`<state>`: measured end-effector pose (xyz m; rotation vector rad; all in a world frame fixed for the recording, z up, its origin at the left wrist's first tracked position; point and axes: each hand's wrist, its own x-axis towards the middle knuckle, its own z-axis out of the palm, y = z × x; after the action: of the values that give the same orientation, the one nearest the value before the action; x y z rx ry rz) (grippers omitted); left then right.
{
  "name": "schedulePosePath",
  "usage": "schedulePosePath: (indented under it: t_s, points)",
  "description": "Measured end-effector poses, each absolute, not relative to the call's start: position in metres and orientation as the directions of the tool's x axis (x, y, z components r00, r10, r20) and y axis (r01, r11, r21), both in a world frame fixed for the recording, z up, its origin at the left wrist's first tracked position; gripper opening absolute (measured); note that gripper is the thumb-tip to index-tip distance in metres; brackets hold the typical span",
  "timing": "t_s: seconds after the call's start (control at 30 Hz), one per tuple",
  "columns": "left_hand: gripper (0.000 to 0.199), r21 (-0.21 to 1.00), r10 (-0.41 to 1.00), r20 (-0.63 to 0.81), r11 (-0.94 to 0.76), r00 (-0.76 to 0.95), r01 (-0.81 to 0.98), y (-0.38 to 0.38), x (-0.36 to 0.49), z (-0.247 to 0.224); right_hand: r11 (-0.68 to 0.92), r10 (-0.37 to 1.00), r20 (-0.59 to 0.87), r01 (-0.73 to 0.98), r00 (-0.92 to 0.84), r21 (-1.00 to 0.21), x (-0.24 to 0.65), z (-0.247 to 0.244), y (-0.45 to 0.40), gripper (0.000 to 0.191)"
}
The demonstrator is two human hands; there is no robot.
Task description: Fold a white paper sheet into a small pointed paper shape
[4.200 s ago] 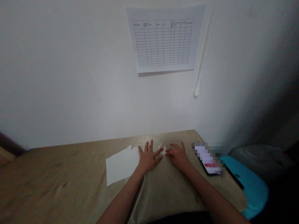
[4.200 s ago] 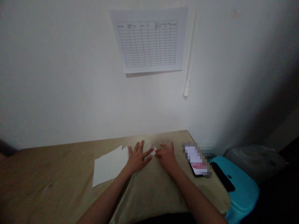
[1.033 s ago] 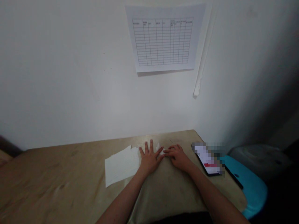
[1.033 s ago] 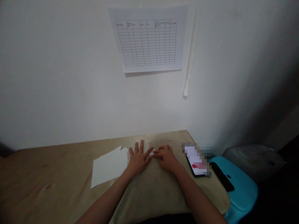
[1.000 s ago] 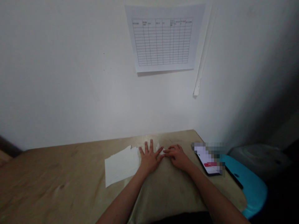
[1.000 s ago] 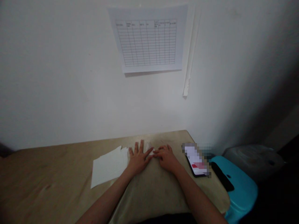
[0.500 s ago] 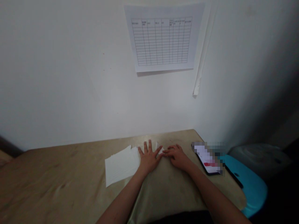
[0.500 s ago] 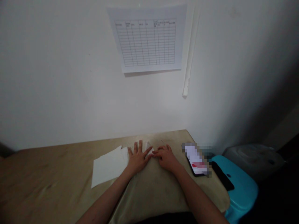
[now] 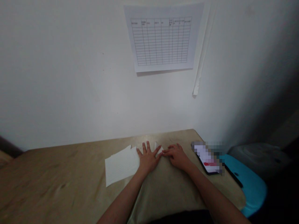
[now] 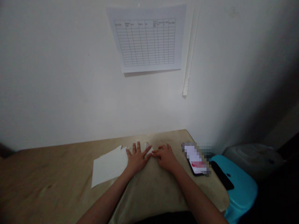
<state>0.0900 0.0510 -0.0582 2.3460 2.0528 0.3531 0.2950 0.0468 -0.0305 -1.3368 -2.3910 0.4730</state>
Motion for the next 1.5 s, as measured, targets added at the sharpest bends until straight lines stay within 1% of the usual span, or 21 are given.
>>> schedulePosePath:
  t_s: [0.27, 0.5, 0.63, 0.73, 0.8, 0.9, 0.97, 1.03, 1.13, 1.2, 1.33, 1.5]
  points:
    - [0.059, 0.159, 0.982, 0.152, -0.133, 0.109, 0.978, 0.053, 0.085, -0.056, 0.492, 0.863, 0.145, 0.737, -0.485, -0.464, 0.295, -0.030, 0.046, 0.056]
    - [0.057, 0.153, 0.982, 0.161, -0.120, 0.095, 0.981, 0.057, 0.079, -0.058, 0.486, 0.866, 0.147, 0.735, -0.479, -0.472, 0.295, -0.032, 0.047, 0.053]
    - [0.053, 0.157, 0.978, 0.170, -0.150, 0.122, 0.976, 0.055, 0.079, -0.057, 0.483, 0.867, 0.151, 0.731, -0.474, -0.481, 0.295, -0.031, 0.045, 0.054]
    - [0.047, 0.158, 0.963, 0.204, -0.208, 0.174, 0.965, 0.054, 0.078, -0.054, 0.484, 0.869, 0.171, 0.725, -0.465, -0.490, 0.296, -0.033, 0.045, 0.050]
    - [0.045, 0.182, 0.953, 0.239, -0.235, 0.188, 0.955, 0.054, 0.075, -0.051, 0.481, 0.871, 0.181, 0.718, -0.457, -0.503, 0.297, -0.034, 0.046, 0.044]
    - [0.044, 0.259, 0.935, 0.321, -0.240, 0.151, 0.936, 0.057, 0.069, -0.044, 0.470, 0.877, 0.192, 0.703, -0.441, -0.534, 0.300, -0.037, 0.048, 0.030]
    - [0.038, 0.300, 0.915, 0.380, -0.261, 0.136, 0.918, 0.061, 0.061, -0.040, 0.465, 0.879, 0.202, 0.687, -0.432, -0.558, 0.302, -0.038, 0.049, 0.023]
    - [0.030, 0.331, 0.898, 0.405, -0.319, 0.172, 0.888, 0.065, 0.052, -0.037, 0.462, 0.879, 0.201, 0.668, -0.432, -0.584, 0.305, -0.038, 0.050, 0.020]
    - [0.025, 0.363, 0.885, 0.428, -0.352, 0.181, 0.863, 0.071, 0.040, -0.036, 0.451, 0.880, 0.190, 0.642, -0.435, -0.620, 0.308, -0.037, 0.050, 0.020]
    - [0.023, 0.362, 0.879, 0.433, -0.374, 0.202, 0.854, 0.074, 0.036, -0.038, 0.446, 0.880, 0.182, 0.633, -0.438, -0.633, 0.309, -0.036, 0.050, 0.021]
    - [0.017, 0.330, 0.878, 0.389, -0.415, 0.278, 0.848, 0.077, 0.034, -0.040, 0.435, 0.881, 0.161, 0.631, -0.444, -0.643, 0.310, -0.034, 0.050, 0.021]
    - [0.019, 0.323, 0.886, 0.365, -0.408, 0.285, 0.854, 0.080, 0.034, -0.041, 0.428, 0.882, 0.152, 0.624, -0.445, -0.654, 0.310, -0.032, 0.049, 0.022]
